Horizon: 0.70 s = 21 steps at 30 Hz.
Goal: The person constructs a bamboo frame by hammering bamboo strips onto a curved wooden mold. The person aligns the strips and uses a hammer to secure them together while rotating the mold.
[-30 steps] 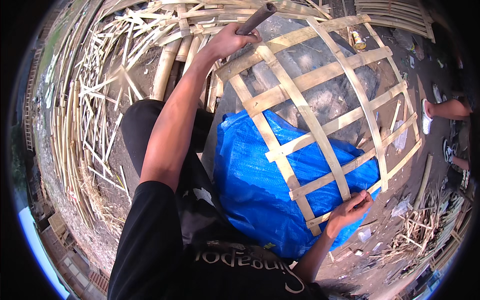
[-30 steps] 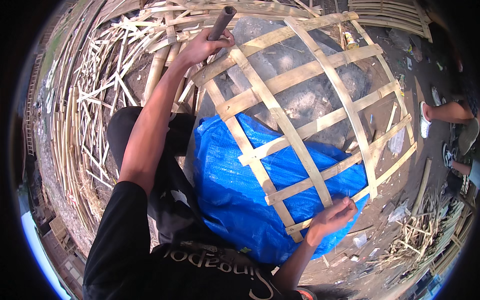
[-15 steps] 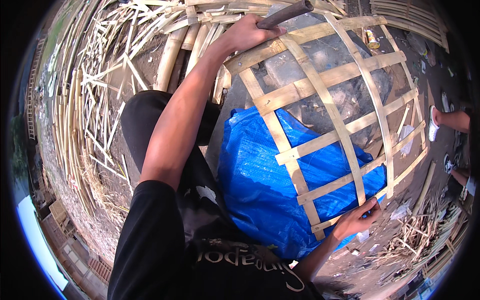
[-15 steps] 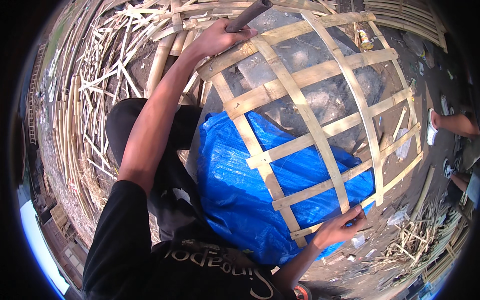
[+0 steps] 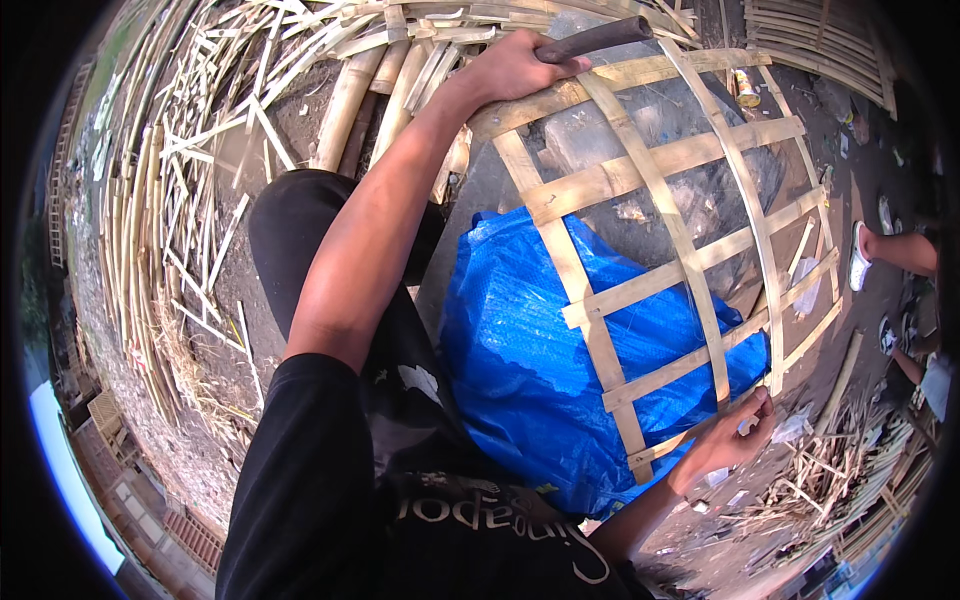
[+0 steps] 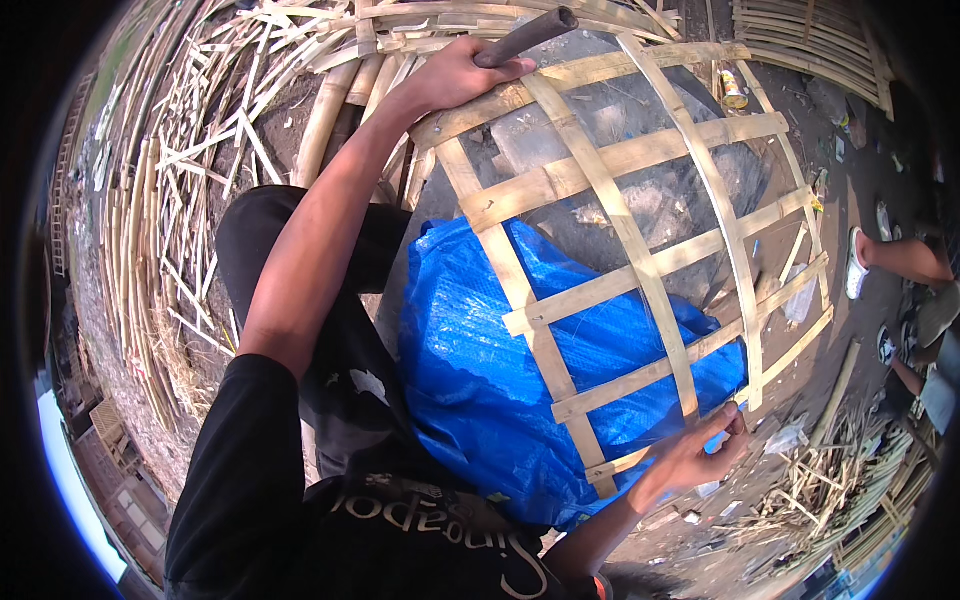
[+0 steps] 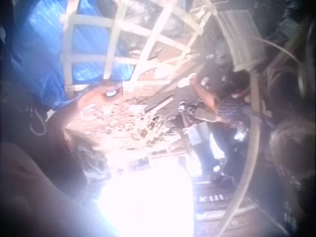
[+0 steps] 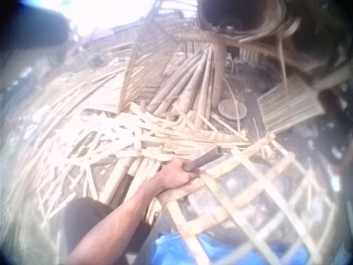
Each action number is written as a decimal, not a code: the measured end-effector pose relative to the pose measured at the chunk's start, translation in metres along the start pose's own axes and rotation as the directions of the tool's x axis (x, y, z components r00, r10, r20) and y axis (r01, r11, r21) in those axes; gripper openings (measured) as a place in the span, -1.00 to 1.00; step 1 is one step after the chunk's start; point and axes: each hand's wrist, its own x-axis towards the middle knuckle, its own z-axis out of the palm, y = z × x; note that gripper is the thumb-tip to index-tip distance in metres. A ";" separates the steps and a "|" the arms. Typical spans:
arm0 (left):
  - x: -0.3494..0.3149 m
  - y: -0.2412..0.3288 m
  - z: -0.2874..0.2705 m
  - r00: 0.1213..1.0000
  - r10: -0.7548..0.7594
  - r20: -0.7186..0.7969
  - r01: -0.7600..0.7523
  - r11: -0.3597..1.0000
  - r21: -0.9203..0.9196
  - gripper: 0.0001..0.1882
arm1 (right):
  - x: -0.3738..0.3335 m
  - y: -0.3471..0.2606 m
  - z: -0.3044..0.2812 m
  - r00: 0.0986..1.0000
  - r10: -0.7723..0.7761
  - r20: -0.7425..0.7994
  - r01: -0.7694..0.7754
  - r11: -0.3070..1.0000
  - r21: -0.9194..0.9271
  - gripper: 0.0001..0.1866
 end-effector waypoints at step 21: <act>-0.002 -0.016 0.010 0.993 0.116 -0.008 -0.117 0.988 -0.101 -0.48 | 0.066 -0.244 0.219 0.417 -0.696 0.585 0.384 0.718 0.581 -0.69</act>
